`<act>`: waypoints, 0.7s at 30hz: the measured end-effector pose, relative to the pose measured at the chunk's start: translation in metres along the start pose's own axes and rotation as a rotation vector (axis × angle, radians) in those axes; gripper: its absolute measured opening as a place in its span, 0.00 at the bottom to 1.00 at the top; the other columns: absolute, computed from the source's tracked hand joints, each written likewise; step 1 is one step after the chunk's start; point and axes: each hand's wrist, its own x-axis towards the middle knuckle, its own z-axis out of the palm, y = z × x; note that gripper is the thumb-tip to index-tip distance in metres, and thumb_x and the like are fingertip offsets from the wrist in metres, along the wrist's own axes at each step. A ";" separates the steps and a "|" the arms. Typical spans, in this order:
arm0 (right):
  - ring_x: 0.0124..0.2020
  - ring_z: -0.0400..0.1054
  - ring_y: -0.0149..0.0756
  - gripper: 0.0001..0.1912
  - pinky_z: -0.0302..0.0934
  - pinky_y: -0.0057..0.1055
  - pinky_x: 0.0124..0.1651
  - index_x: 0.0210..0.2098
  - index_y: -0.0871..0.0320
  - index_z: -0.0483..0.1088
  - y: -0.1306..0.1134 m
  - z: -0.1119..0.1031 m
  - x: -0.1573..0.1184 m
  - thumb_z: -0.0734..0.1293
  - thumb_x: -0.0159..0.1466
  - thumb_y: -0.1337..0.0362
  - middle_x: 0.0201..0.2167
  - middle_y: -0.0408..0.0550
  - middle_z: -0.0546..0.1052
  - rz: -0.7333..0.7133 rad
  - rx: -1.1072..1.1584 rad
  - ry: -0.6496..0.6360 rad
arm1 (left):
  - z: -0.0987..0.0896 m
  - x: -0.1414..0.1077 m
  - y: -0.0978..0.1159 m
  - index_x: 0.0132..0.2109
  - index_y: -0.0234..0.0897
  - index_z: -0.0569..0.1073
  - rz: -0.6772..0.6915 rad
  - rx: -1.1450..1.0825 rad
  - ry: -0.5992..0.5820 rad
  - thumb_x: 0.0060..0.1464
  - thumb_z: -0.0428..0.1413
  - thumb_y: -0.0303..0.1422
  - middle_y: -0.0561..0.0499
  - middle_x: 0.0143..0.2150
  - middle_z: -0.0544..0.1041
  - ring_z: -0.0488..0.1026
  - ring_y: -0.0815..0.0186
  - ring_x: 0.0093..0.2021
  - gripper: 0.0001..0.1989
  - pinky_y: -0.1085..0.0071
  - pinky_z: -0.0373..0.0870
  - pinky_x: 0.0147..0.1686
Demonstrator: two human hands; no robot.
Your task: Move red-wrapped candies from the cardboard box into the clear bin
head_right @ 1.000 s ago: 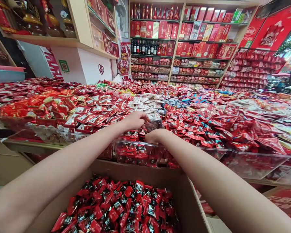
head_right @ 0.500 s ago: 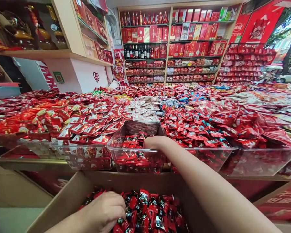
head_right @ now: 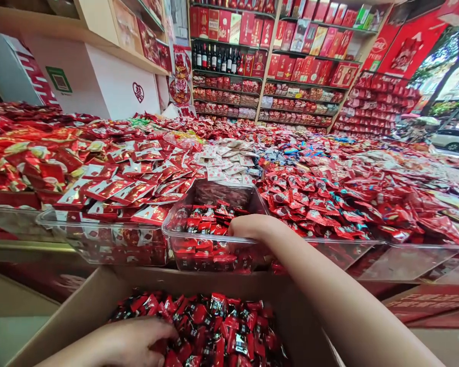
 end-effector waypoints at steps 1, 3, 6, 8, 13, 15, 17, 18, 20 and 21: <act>0.16 0.57 0.24 0.15 0.49 0.21 0.18 0.28 0.61 0.69 -0.001 0.000 0.000 0.60 0.50 0.56 0.19 0.44 0.69 -0.014 -0.029 0.012 | 0.000 0.000 0.000 0.47 0.46 0.64 0.005 -0.011 -0.011 0.39 0.48 0.39 0.48 0.45 0.69 0.66 0.55 0.42 0.23 0.60 0.62 0.38; 0.17 0.58 0.25 0.15 0.49 0.21 0.18 0.28 0.61 0.70 -0.003 0.000 0.000 0.58 0.52 0.57 0.20 0.45 0.70 -0.037 -0.081 0.025 | 0.001 0.001 0.000 0.47 0.45 0.64 0.011 -0.036 -0.012 0.39 0.49 0.39 0.47 0.46 0.69 0.66 0.55 0.43 0.24 0.61 0.62 0.39; 0.18 0.59 0.26 0.17 0.49 0.22 0.19 0.29 0.61 0.70 -0.006 0.000 -0.001 0.56 0.54 0.56 0.21 0.45 0.71 -0.036 -0.125 0.028 | 0.003 0.001 0.000 0.47 0.44 0.65 0.010 -0.059 0.004 0.38 0.50 0.40 0.47 0.46 0.69 0.66 0.56 0.44 0.24 0.63 0.62 0.39; 0.18 0.59 0.27 0.16 0.50 0.22 0.19 0.29 0.60 0.70 -0.007 0.000 -0.001 0.56 0.54 0.57 0.21 0.46 0.71 -0.024 -0.130 0.018 | 0.004 0.002 0.000 0.47 0.45 0.65 0.015 -0.059 -0.001 0.38 0.49 0.40 0.47 0.46 0.69 0.66 0.56 0.43 0.24 0.62 0.63 0.39; 0.17 0.58 0.27 0.19 0.50 0.23 0.19 0.27 0.60 0.70 -0.003 0.001 -0.002 0.56 0.53 0.52 0.19 0.45 0.70 -0.022 -0.109 -0.027 | 0.004 0.003 0.003 0.48 0.47 0.63 0.022 -0.040 -0.028 0.38 0.49 0.40 0.48 0.46 0.68 0.65 0.54 0.45 0.25 0.58 0.62 0.39; 0.16 0.57 0.26 0.21 0.50 0.24 0.19 0.27 0.60 0.70 0.000 0.001 -0.001 0.56 0.52 0.49 0.18 0.44 0.69 -0.005 -0.094 -0.058 | 0.004 0.004 0.002 0.48 0.48 0.63 0.014 -0.040 -0.029 0.38 0.49 0.41 0.48 0.46 0.68 0.65 0.54 0.45 0.25 0.58 0.62 0.39; 0.15 0.57 0.27 0.21 0.49 0.24 0.19 0.27 0.61 0.70 0.001 0.002 0.000 0.57 0.51 0.49 0.18 0.44 0.69 0.012 -0.098 -0.052 | 0.005 0.005 0.001 0.48 0.48 0.63 0.009 -0.043 -0.025 0.37 0.49 0.43 0.48 0.46 0.69 0.66 0.53 0.43 0.25 0.58 0.62 0.38; 0.16 0.57 0.27 0.21 0.49 0.24 0.19 0.27 0.61 0.69 0.002 0.002 0.001 0.57 0.50 0.49 0.18 0.44 0.69 0.010 -0.104 -0.035 | 0.005 0.005 0.000 0.47 0.48 0.64 0.009 -0.045 -0.024 0.37 0.49 0.43 0.48 0.45 0.69 0.66 0.53 0.43 0.25 0.58 0.63 0.37; 0.17 0.58 0.27 0.20 0.49 0.24 0.19 0.27 0.60 0.69 0.003 0.002 0.004 0.58 0.51 0.50 0.19 0.44 0.69 -0.019 -0.111 0.009 | 0.006 0.006 -0.001 0.47 0.48 0.64 0.013 -0.043 -0.018 0.37 0.49 0.44 0.47 0.44 0.70 0.67 0.53 0.41 0.25 0.58 0.63 0.36; 0.18 0.58 0.27 0.18 0.49 0.23 0.20 0.28 0.60 0.69 0.003 0.002 0.005 0.58 0.51 0.52 0.20 0.44 0.70 -0.038 -0.105 0.027 | 0.006 0.006 -0.001 0.47 0.48 0.64 0.015 -0.043 -0.015 0.37 0.49 0.44 0.47 0.43 0.71 0.67 0.53 0.40 0.25 0.58 0.64 0.35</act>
